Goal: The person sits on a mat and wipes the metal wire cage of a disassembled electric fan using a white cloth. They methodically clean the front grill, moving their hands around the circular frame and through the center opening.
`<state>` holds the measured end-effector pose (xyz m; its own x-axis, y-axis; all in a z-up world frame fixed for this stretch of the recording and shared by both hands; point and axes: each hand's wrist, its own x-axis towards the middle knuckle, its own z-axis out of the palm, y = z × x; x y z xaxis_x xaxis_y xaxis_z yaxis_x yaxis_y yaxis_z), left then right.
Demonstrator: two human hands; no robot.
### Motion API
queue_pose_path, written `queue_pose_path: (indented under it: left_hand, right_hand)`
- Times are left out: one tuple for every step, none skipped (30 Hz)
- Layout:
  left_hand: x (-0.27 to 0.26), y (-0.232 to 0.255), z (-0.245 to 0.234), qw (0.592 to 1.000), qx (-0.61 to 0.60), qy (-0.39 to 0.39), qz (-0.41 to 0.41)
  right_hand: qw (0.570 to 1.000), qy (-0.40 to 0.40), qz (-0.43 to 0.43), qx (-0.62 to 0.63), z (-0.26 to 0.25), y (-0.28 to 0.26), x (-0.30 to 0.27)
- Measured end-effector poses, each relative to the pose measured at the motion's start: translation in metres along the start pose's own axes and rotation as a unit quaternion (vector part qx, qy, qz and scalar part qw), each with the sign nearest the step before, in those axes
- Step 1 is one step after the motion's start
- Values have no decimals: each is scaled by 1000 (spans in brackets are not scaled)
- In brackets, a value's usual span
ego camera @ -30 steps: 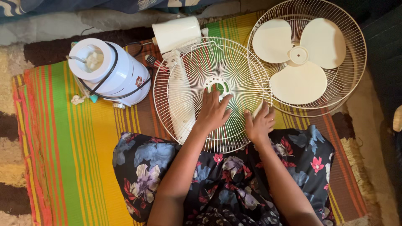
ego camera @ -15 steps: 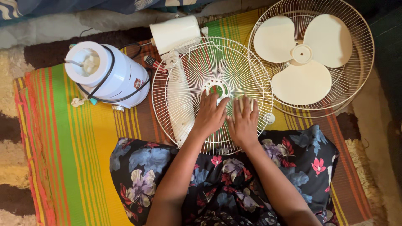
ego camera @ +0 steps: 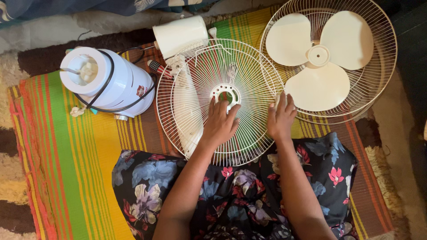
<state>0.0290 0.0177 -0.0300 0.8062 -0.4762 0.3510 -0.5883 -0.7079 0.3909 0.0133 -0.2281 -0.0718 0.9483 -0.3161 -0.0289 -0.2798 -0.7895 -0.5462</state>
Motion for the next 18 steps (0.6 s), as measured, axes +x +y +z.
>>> queue_pose_path:
  left_hand:
    - [0, 0, 0, 1000, 2, 0, -1]
    - [0, 1, 0, 1000, 5, 0, -2]
    - [0, 1, 0, 1000, 8, 1, -3]
    - [0, 1, -1, 1000, 10, 0, -3]
    - [0, 1, -1, 1000, 12, -1, -3]
    - [0, 1, -1, 1000, 13, -3, -4]
    - [0, 1, -2, 1000, 12, -6, -6]
    - [0, 1, -3, 1000, 11, -10, -9]
    - [0, 2, -3, 1000, 9, -14, -11]
    - [0, 3, -4, 1000, 10, -17, -14]
    - [1, 3, -4, 1000, 11, -20, -16]
    - [2, 3, -5, 999, 12, -23, -18]
    - [3, 4, -6, 1000, 10, -22, -18]
    - [3, 5, -8, 1000, 8, -20, -18]
    - [2, 5, -9, 1000, 6, -19, -18]
    - [3, 5, -10, 1000, 7, -17, -17]
    - [3, 6, -11, 1000, 7, -15, -17]
    - [3, 6, -11, 1000, 7, -12, -17]
  right_hand:
    - [1000, 9, 5, 15, 4, 7, 2]
    - [999, 18, 10, 30, 6, 12, 3]
    - [999, 28, 14, 45, 8, 14, 4]
    - [998, 26, 19, 45, 10, 14, 4]
    - [998, 23, 23, 46, 11, 13, 3]
    - [998, 21, 28, 46, 11, 9, 1]
    - [999, 24, 13, 28, 10, 5, -2]
    - [1000, 27, -2, 9, 9, -1, -4]
    - [999, 30, -16, -10, 7, -8, -8]
    - [997, 39, -56, -37, 5, -16, -13]
    - [992, 49, -95, -65, 3, -26, -18]
    - [985, 59, -134, -92, 1, -37, -23]
    - [984, 27, -134, -114, -3, -48, -28]
    - [982, -4, -133, -135, -7, -58, -34]
    - [978, -35, -131, -156, -9, -69, -40]
    - [976, -45, -143, -161, -9, -79, -44]
    - [972, -55, -154, -166, -9, -86, -48]
    - [969, -64, -166, -171, -9, -90, -51]
